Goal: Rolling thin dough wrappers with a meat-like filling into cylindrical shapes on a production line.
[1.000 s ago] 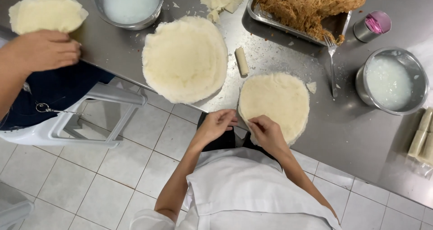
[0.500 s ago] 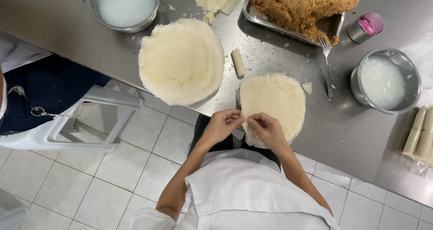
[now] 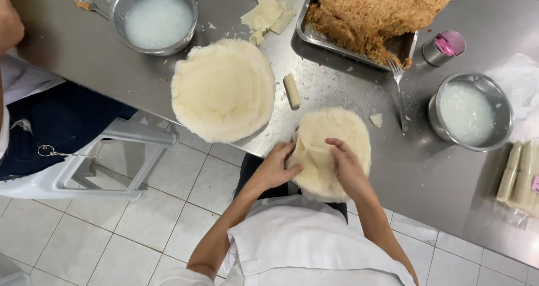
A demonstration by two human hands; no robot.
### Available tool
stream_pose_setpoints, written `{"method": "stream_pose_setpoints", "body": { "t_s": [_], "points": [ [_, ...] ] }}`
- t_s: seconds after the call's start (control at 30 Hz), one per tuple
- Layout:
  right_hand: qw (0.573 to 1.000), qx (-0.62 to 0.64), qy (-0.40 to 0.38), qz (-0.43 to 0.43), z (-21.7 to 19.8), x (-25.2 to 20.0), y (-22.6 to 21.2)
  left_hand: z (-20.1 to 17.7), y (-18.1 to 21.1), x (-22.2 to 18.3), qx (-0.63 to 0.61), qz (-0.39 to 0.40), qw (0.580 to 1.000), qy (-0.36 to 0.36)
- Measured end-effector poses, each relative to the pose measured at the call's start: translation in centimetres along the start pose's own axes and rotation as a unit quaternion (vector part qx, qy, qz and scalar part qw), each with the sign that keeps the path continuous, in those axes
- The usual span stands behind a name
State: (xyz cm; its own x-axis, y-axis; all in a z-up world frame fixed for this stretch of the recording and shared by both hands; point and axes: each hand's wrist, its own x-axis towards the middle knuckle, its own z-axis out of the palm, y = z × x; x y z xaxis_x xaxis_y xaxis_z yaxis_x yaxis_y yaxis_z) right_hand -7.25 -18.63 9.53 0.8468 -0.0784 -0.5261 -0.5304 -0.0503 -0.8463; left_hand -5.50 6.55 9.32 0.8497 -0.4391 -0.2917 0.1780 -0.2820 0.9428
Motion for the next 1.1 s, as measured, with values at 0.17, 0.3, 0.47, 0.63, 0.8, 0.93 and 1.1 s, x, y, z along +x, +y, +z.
{"method": "stream_pose_setpoints", "body": {
  "t_s": [0.17,0.3,0.47,0.63,0.8,0.93,1.1],
  "points": [
    [0.95,-0.213,0.01,-0.23,0.3,1.0,0.4,0.4,-0.8,2.3,-0.03,0.034,0.999,-0.003],
    [0.881,-0.305,0.164,-0.321,-4.6,3.4,2.7,-1.9,0.5,1.0,0.008,-0.035,0.999,-0.032],
    [0.989,-0.049,0.001,-0.138,-0.2,0.9,0.1,1.3,1.5,4.2,0.027,0.032,0.998,0.052],
    [0.988,-0.049,-0.025,-0.144,0.6,-0.9,-2.4,3.9,3.3,3.6,0.035,0.121,0.979,0.162],
    [0.942,0.137,0.222,-0.21,-4.6,1.2,-3.3,-1.5,-2.8,6.1,0.003,0.127,0.956,0.265],
    [0.881,0.243,0.336,-0.229,-11.4,-0.6,-2.9,-11.4,0.5,0.8,0.041,0.122,0.923,0.363],
    [0.965,0.14,0.171,-0.144,-3.9,-5.7,-6.3,-6.3,-0.2,4.5,0.219,0.196,0.854,0.43]
  ]
}}
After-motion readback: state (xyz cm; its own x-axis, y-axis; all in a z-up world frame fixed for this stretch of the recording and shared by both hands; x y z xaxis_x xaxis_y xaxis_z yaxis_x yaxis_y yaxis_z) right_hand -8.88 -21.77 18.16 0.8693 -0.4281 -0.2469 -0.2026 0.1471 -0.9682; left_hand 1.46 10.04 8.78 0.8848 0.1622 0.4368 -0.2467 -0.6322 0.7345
